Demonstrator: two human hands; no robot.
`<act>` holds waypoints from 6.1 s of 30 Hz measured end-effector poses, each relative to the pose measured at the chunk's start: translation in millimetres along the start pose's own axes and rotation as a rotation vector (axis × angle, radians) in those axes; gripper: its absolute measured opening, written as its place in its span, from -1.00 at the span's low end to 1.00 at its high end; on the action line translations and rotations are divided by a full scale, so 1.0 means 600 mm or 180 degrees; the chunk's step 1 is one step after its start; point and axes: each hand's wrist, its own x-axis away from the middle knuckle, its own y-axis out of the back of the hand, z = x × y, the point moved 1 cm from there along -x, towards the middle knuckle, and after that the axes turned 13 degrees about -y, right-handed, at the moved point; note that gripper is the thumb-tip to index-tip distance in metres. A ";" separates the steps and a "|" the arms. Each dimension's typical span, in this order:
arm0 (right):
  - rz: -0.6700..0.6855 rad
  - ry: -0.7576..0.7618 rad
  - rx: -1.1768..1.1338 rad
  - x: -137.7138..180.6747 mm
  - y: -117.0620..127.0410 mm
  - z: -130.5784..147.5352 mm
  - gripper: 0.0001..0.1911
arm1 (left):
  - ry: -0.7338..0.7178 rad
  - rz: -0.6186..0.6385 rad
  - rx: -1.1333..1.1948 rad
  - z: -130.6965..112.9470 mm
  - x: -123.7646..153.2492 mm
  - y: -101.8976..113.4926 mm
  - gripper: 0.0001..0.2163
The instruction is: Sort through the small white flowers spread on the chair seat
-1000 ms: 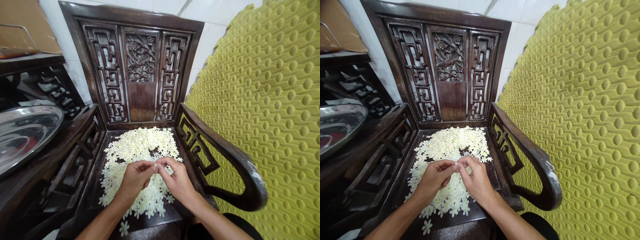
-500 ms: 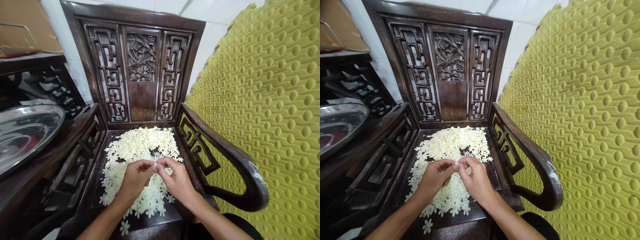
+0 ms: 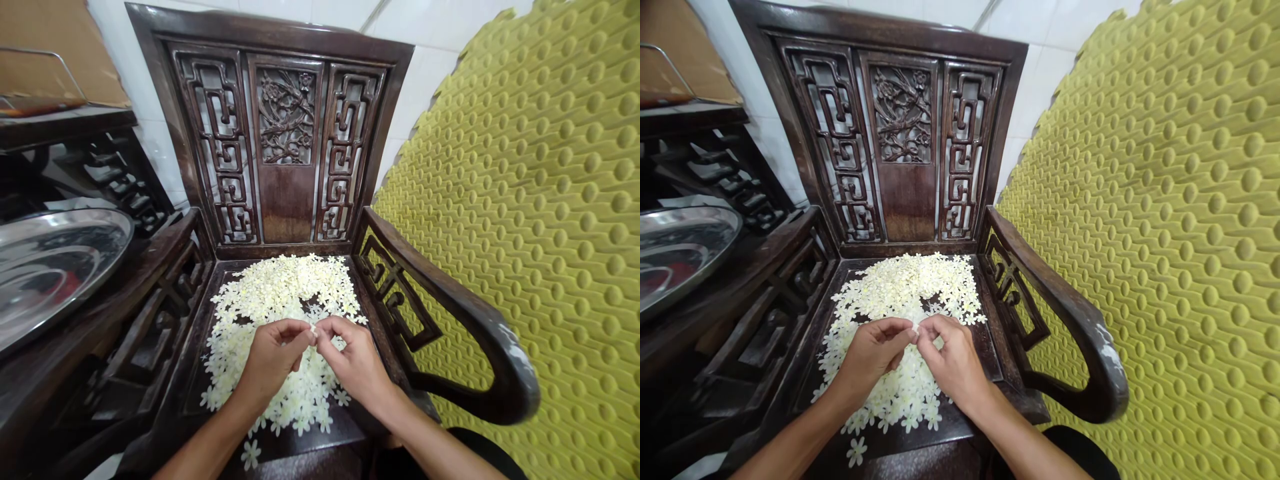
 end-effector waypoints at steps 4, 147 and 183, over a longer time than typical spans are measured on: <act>-0.0119 0.0153 0.0217 0.000 0.000 -0.002 -0.83 | 0.0154 0.0120 0.0113 -0.002 0.001 0.000 -0.78; -0.0259 0.0467 0.0976 -0.002 0.006 0.001 -0.81 | -0.0314 -0.0038 0.0082 -0.013 0.003 -0.010 -0.87; -0.0218 0.0482 0.0711 0.001 0.002 0.005 -0.89 | -0.0575 -0.0075 -0.0377 -0.001 0.002 0.000 -0.91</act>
